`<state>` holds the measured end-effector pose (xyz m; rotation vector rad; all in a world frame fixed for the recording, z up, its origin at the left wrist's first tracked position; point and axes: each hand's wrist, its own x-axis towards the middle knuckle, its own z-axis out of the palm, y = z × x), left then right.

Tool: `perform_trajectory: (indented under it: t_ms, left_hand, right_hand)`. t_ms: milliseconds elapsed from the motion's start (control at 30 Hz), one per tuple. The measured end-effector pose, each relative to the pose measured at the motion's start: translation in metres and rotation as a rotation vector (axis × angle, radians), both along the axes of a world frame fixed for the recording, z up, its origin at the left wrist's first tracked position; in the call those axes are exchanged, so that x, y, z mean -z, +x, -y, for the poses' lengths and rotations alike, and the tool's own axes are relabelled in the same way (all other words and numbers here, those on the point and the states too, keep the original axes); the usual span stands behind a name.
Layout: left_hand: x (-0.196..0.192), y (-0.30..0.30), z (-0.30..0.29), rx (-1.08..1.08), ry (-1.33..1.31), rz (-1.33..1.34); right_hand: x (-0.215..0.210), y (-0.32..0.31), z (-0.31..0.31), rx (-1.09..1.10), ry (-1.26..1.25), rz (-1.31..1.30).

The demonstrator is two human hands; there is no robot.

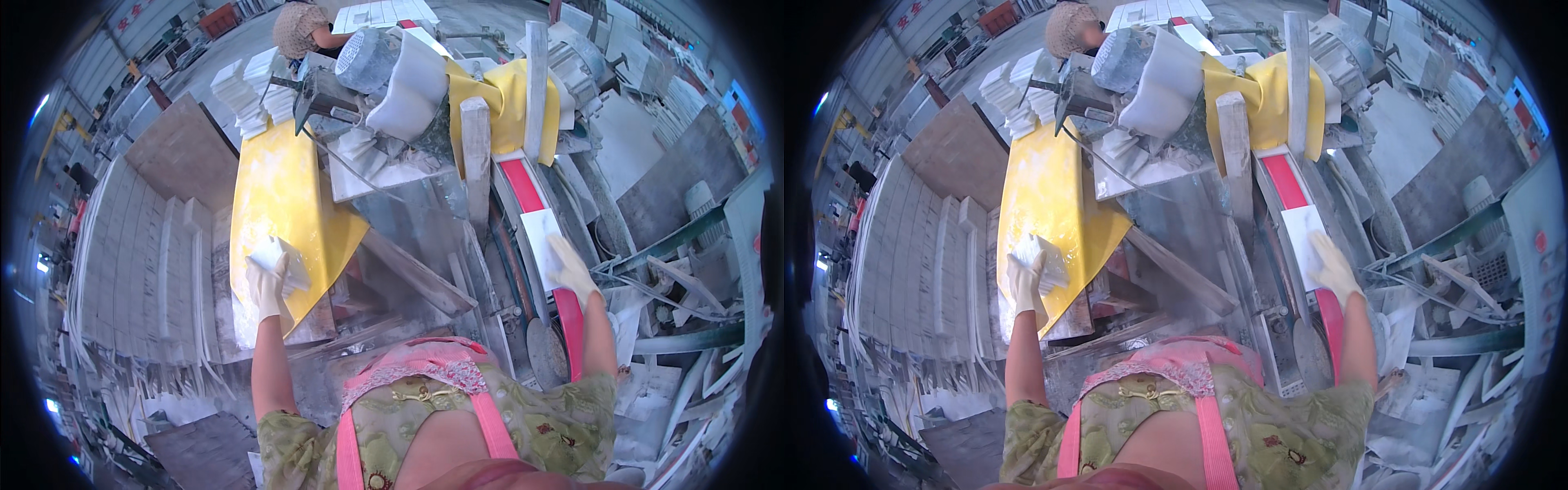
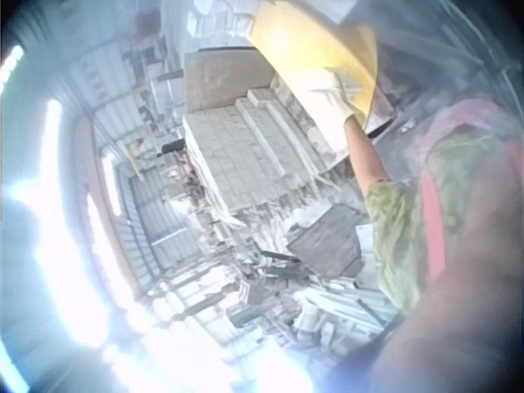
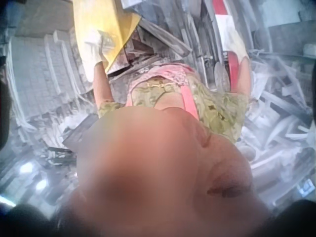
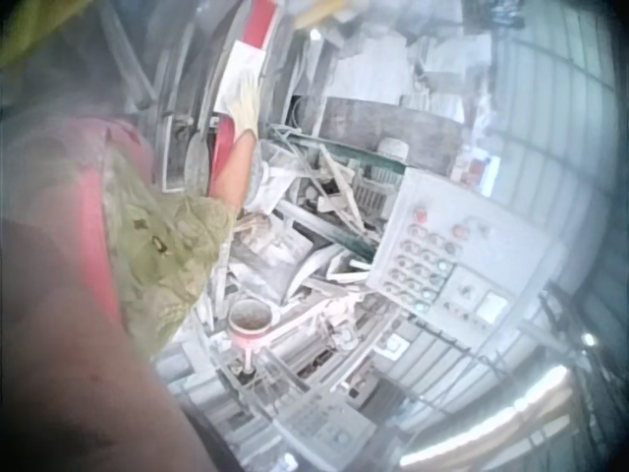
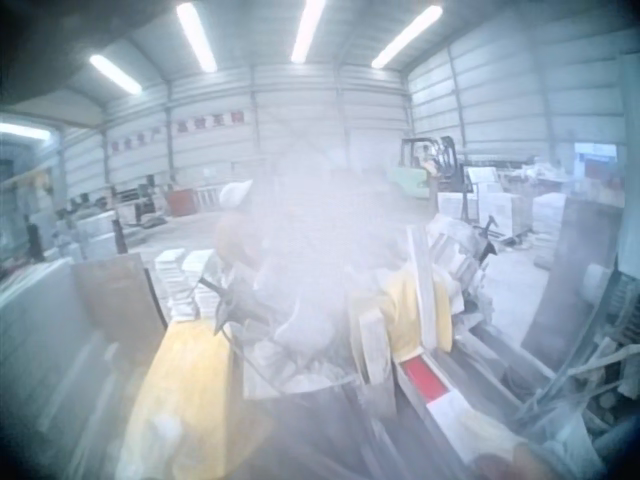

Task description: The person repeatedly picks white rectangular tiles and rubs their edges against a red sanding belt on a machine. After sanding, the person places the tiles onto a yellow tray. The process is repeated continuously throughout the clip.

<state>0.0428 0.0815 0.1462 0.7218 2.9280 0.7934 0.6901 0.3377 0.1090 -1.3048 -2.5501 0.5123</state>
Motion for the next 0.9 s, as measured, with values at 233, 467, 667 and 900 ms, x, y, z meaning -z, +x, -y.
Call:
perform_trajectory:
  t_ms: [233,467,667,900]
  left_hand:
    - [0.000,0.001,-0.002,-0.016,-0.006,0.020]
    - [0.011,-0.009,0.002,0.038,0.021,-0.128]
    - [0.019,-0.020,0.008,0.159,0.215,0.080]
    - [0.016,-0.019,0.007,0.086,0.083,0.010]
  right_hand:
    - [0.009,-0.018,0.050,0.089,0.338,0.600]
    - [0.017,-0.008,0.049,0.214,0.280,0.393]
    - [-0.002,-0.027,0.014,0.110,0.666,0.506]
    - [-0.011,-0.048,0.008,0.144,0.321,0.584]
